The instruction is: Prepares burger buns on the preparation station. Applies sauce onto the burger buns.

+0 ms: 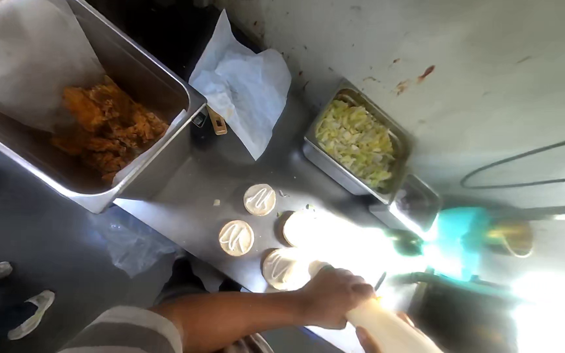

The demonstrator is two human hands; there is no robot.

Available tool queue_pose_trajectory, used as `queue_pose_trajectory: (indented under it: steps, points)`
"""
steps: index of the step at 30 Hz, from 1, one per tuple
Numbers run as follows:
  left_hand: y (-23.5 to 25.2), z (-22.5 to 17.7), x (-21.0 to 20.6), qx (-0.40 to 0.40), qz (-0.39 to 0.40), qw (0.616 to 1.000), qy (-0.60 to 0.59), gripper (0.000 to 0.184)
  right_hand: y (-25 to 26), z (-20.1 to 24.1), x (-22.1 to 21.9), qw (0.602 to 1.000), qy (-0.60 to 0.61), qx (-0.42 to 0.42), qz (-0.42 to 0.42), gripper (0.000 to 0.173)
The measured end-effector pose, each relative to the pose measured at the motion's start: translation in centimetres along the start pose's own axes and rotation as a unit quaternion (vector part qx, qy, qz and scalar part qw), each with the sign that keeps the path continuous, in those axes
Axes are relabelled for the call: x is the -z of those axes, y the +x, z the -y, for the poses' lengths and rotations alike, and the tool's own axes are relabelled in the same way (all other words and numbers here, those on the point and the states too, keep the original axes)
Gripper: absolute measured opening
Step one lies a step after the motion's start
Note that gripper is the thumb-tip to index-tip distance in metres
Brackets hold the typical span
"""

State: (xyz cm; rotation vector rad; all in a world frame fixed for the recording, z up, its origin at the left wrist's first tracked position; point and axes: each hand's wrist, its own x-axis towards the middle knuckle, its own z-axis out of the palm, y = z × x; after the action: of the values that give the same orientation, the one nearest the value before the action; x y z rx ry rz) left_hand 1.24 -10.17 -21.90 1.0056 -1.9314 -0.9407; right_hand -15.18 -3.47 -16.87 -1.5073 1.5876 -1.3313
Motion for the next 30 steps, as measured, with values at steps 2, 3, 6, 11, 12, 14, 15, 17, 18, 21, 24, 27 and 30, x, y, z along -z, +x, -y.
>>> queue_pose_trajectory:
  steps: [2, 3, 6, 11, 12, 14, 15, 17, 18, 21, 24, 27, 30]
  points:
    - [1.4, 1.0, 1.1, -0.031, -0.074, 0.996, 0.031, 0.061, 3.0, -0.1, -0.5, 0.998, 0.021, -0.002, 0.063, 0.106]
    - [1.9, 1.5, 1.7, -0.029, -0.088, 0.995, 0.041, 0.061, 3.9, 0.0, -1.2, 0.997, 0.032, -0.018, 0.068, 0.109]
    - [2.6, 2.5, 3.8, 0.032, -0.046, 0.996, 0.065, 0.057, 5.1, -0.5, -4.1, 0.994, 0.086, -0.063, 0.018, 0.101]
    - [4.4, 4.0, 6.2, 0.097, -0.002, 0.991, 0.096, 0.052, 7.6, -1.5, -7.8, 0.989, 0.121, -0.068, -0.04, 0.106]
    - [4.7, 4.0, 6.3, 0.098, 0.002, 0.99, 0.097, 0.055, 7.8, -1.4, -8.0, 0.989, 0.124, -0.067, -0.049, 0.105]
    - [4.7, 3.7, 6.1, 0.105, 0.018, 0.991, 0.085, 0.059, 7.5, -1.4, -7.3, 0.99, 0.123, -0.064, -0.026, 0.095]
    - [4.3, 3.4, 5.8, 0.114, 0.034, 0.99, 0.072, 0.06, 7.2, -1.4, -6.4, 0.99, 0.122, -0.068, 0.009, 0.086]
    - [3.9, 2.7, 5.4, 0.122, 0.036, 0.991, 0.047, 0.057, 7.3, -1.4, -4.9, 0.989, 0.11, -0.074, 0.064, 0.076]
    - [4.2, 2.6, 5.4, 0.119, 0.033, 0.991, 0.044, 0.056, 7.6, -1.5, -4.7, 0.99, 0.105, -0.072, 0.063, 0.077]
    - [6.8, 2.8, 5.3, 0.099, 0.032, 0.993, 0.048, 0.058, 9.0, -1.0, -5.1, 0.994, 0.091, -0.059, -0.019, 0.091]
    - [7.2, 2.8, 4.0, 0.119, 0.058, 0.991, 0.03, 0.064, 9.2, -1.5, -4.1, 0.994, 0.083, -0.071, -0.006, 0.086]
    - [6.9, 2.8, 3.6, 0.116, 0.061, 0.991, 0.025, 0.059, 8.7, -2.3, -3.6, 0.993, 0.097, -0.074, 0.01, 0.08]
    - [8.5, 3.2, 3.9, 0.088, 0.063, 0.993, 0.039, 0.062, 9.1, -1.8, -4.5, 0.991, 0.097, -0.067, -0.06, 0.092]
